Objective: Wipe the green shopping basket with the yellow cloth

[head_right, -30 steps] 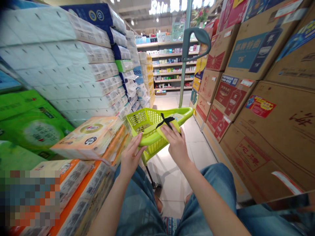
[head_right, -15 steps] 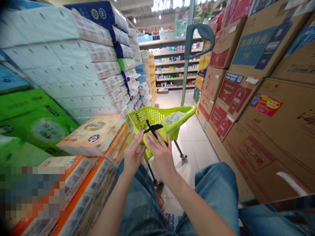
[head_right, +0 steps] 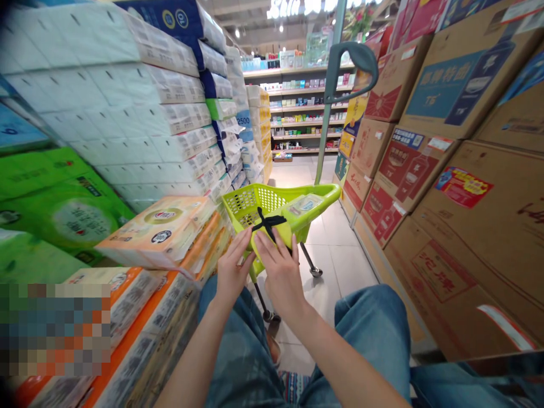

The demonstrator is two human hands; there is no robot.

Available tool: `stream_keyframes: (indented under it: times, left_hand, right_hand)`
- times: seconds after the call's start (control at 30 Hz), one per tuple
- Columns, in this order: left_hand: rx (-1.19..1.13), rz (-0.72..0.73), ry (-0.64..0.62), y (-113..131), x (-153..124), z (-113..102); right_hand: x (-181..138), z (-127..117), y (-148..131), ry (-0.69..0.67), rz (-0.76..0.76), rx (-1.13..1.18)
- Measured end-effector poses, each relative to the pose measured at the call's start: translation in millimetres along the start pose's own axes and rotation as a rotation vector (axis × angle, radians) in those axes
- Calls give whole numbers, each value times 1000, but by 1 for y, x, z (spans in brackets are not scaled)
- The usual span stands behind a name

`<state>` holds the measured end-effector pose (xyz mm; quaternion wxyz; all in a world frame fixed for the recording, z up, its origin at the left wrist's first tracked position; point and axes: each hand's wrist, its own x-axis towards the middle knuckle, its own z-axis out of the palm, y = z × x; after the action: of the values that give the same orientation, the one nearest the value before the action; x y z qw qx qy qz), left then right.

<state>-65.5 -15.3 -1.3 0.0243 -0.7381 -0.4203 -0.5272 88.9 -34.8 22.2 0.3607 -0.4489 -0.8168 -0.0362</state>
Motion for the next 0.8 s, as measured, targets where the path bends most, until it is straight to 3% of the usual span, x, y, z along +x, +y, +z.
stream_keyframes:
  times: [0.13, 0.37, 0.47, 0.6, 0.8]
  left_hand:
    - [-6, 27, -18, -3, 1, -7]
    - [-16, 54, -26, -6, 2, -8]
    - [-21, 53, -29, -7, 2, -8]
    - [-39, 55, -45, -8, 3, -9]
    - [-37, 31, -69, -18, 2, -32]
  right_hand:
    - [5, -4, 27, 19, -54, -59]
    - [43, -27, 144, 77, 198, -87]
    - [55, -30, 177, 57, 242, -122]
    - [64, -31, 188, 42, 237, -201]
    - [64, -30, 167, 86, 215, -187]
